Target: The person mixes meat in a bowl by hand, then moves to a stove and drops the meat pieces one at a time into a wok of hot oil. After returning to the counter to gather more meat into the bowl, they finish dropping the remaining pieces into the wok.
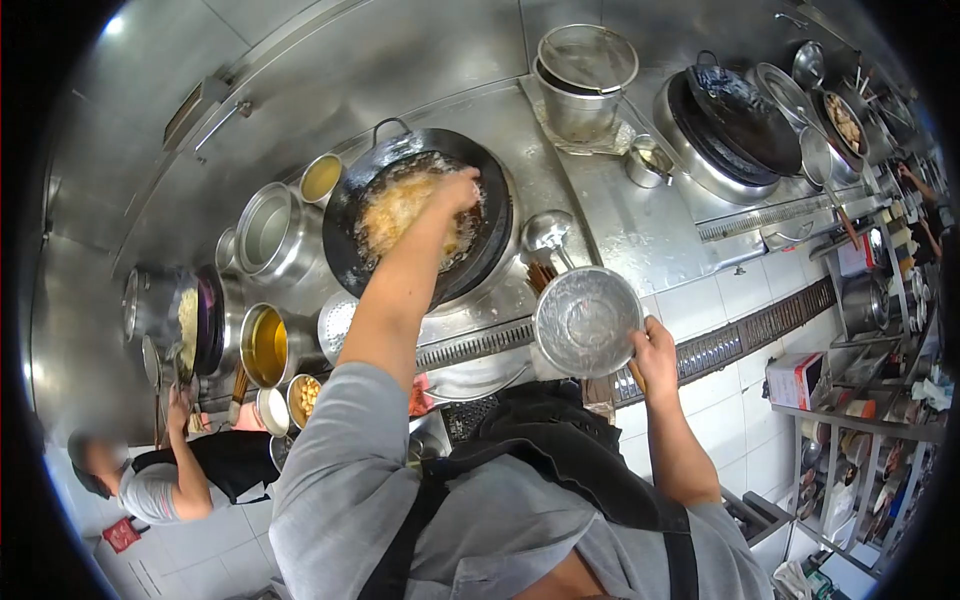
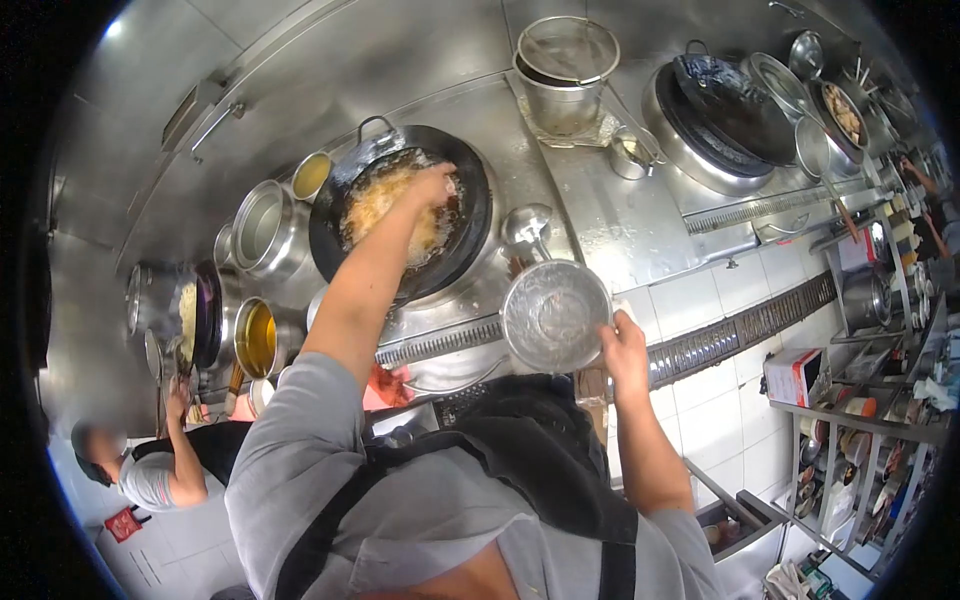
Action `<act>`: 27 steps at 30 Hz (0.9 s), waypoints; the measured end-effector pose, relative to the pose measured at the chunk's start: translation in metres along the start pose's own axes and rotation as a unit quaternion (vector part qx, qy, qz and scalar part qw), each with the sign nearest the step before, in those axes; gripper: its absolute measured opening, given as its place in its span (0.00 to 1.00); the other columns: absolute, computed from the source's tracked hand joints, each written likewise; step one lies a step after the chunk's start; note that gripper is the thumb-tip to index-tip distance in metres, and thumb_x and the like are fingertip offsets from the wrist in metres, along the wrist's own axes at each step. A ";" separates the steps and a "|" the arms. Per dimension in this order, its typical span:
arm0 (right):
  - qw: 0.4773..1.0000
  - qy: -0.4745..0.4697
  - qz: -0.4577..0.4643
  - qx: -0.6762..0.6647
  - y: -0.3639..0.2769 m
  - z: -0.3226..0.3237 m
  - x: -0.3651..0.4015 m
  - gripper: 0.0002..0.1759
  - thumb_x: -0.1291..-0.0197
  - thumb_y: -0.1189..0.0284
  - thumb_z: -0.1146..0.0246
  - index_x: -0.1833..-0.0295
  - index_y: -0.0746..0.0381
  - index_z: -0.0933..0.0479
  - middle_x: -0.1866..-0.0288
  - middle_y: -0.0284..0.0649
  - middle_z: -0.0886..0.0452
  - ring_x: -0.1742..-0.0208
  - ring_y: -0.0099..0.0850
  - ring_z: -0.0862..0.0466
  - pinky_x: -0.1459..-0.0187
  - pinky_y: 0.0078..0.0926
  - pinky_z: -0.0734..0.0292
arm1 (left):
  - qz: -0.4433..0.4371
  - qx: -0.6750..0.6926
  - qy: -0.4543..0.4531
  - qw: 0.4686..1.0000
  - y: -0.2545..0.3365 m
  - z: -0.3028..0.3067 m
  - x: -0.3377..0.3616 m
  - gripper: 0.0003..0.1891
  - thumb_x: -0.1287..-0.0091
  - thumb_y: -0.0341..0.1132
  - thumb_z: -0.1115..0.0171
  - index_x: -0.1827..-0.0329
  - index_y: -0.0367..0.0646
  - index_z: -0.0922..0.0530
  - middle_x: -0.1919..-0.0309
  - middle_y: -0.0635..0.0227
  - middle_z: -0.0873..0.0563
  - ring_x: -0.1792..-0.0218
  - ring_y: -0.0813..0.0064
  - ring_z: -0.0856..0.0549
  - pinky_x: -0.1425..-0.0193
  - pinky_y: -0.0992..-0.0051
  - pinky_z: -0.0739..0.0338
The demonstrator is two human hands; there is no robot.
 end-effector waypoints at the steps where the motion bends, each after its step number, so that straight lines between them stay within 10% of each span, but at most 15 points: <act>1: 1.000 -0.001 -0.031 -0.006 -0.006 0.008 0.007 0.09 0.47 0.73 0.42 0.74 0.68 0.31 0.81 0.36 0.32 0.75 0.24 0.34 0.71 0.28 0.35 | 0.053 0.004 0.029 0.998 -0.001 0.015 0.000 0.19 0.40 0.34 0.42 0.44 0.49 0.22 0.47 0.56 0.18 0.45 0.56 0.19 0.43 0.63 0.22; 5: 0.997 0.002 -0.064 -0.031 0.006 0.029 0.020 0.13 0.47 0.72 0.41 0.77 0.66 0.35 0.84 0.35 0.36 0.77 0.23 0.37 0.74 0.29 0.39 | 0.073 -0.130 0.108 0.983 -0.021 0.071 -0.030 0.13 0.37 0.29 0.46 0.53 0.33 0.21 0.53 0.46 0.17 0.50 0.53 0.16 0.45 0.60 0.21; 13: 0.995 -0.050 -0.065 -0.057 0.013 0.051 0.022 0.13 0.46 0.73 0.41 0.77 0.63 0.36 0.83 0.31 0.38 0.78 0.21 0.39 0.76 0.27 0.42 | -0.078 0.014 0.445 0.892 0.052 0.240 0.108 0.18 0.45 0.25 0.38 0.49 0.45 0.20 0.50 0.58 0.17 0.48 0.58 0.18 0.40 0.65 0.25; 19: 0.991 -0.103 0.014 -0.087 0.037 0.035 0.002 0.10 0.45 0.73 0.40 0.71 0.67 0.32 0.79 0.40 0.32 0.76 0.25 0.34 0.74 0.29 0.35 | -0.047 0.188 0.330 0.924 0.100 0.196 0.245 0.14 0.41 0.27 0.36 0.51 0.43 0.19 0.57 0.61 0.13 0.57 0.72 0.14 0.55 0.73 0.21; 24: 0.992 -0.054 0.034 -0.113 0.070 0.061 0.001 0.15 0.40 0.65 0.38 0.56 0.66 0.24 0.70 0.40 0.23 0.68 0.28 0.24 0.63 0.29 0.26 | -0.068 0.279 -0.012 0.958 0.170 0.052 0.298 0.17 0.44 0.23 0.38 0.50 0.38 0.19 0.59 0.61 0.13 0.59 0.73 0.15 0.52 0.73 0.22; 27: 0.996 0.072 0.040 -0.017 0.079 0.113 0.030 0.17 0.42 0.65 0.42 0.56 0.68 0.26 0.63 0.55 0.20 0.59 0.49 0.20 0.55 0.42 0.27 | -0.075 0.364 -0.152 0.916 0.203 -0.024 0.303 0.19 0.41 0.28 0.33 0.46 0.36 0.21 0.55 0.62 0.14 0.56 0.75 0.16 0.54 0.75 0.22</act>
Point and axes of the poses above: each hand's wrist, its own x-axis away from the middle knuckle, its own z-axis out of the back of the hand, y = z × x, the point moved 4 cm from there along -x, towards the middle knuckle
